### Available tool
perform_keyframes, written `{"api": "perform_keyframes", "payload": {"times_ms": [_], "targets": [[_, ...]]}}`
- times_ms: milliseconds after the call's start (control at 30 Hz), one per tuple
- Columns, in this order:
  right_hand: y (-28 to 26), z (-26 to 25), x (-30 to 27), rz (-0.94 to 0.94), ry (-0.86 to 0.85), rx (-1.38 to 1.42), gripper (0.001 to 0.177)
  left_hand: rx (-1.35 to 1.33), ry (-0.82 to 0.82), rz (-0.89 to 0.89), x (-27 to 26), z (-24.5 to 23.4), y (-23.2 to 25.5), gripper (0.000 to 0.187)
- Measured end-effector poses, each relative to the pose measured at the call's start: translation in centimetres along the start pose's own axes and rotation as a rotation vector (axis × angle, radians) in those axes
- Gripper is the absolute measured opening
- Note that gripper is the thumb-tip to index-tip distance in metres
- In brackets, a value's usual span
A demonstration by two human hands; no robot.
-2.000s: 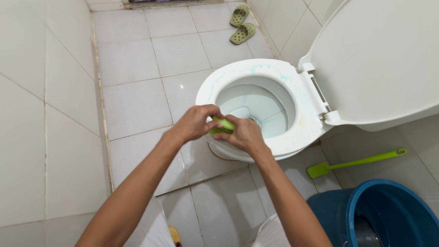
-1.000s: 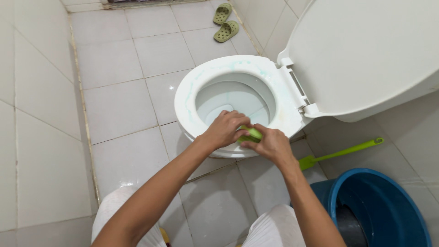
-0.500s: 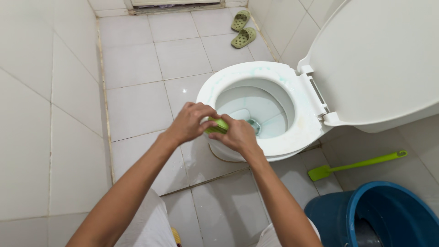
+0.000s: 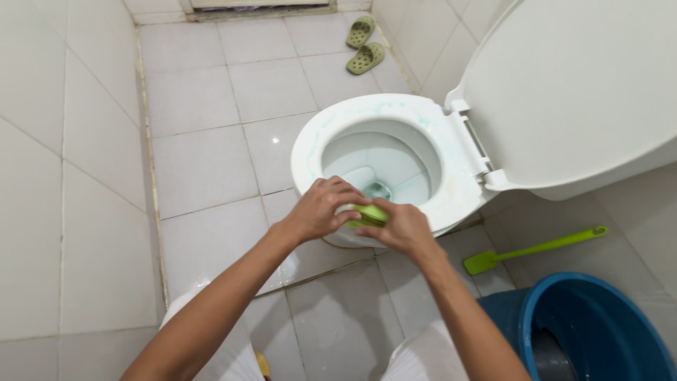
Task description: The person applies blue toilet cleaner around the rim of the toilet bowl, then scrubs the rim and seat with a green sponge. The person repeatedly wipes the seat and rim areas with the sponge throughout the clip.
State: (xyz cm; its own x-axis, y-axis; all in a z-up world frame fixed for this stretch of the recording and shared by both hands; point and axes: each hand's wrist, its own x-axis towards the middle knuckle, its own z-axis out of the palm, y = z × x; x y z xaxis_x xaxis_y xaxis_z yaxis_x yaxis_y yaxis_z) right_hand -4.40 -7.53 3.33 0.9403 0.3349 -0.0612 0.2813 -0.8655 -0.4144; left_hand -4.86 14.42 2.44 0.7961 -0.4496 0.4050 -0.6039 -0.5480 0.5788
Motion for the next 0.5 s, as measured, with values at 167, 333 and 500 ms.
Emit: {"api": "perform_keyframes", "payload": {"times_ms": [167, 333, 500], "targets": [[6.4, -3.4, -1.2, 0.205, 0.032, -0.151, 0.085, 0.051, 0.043, 0.031, 0.4, 1.4, 0.3, 0.045], [8.3, -4.9, -1.5, 0.322, 0.134, -0.134, 0.078, 0.115, 0.061, 0.015, 0.4, 1.7, -0.6, 0.031], [6.9, -3.8, -2.2, 0.328, 0.115, -0.103, 0.072, 0.104, 0.119, -0.038, 0.3, 2.1, -1.2, 0.026]]}}
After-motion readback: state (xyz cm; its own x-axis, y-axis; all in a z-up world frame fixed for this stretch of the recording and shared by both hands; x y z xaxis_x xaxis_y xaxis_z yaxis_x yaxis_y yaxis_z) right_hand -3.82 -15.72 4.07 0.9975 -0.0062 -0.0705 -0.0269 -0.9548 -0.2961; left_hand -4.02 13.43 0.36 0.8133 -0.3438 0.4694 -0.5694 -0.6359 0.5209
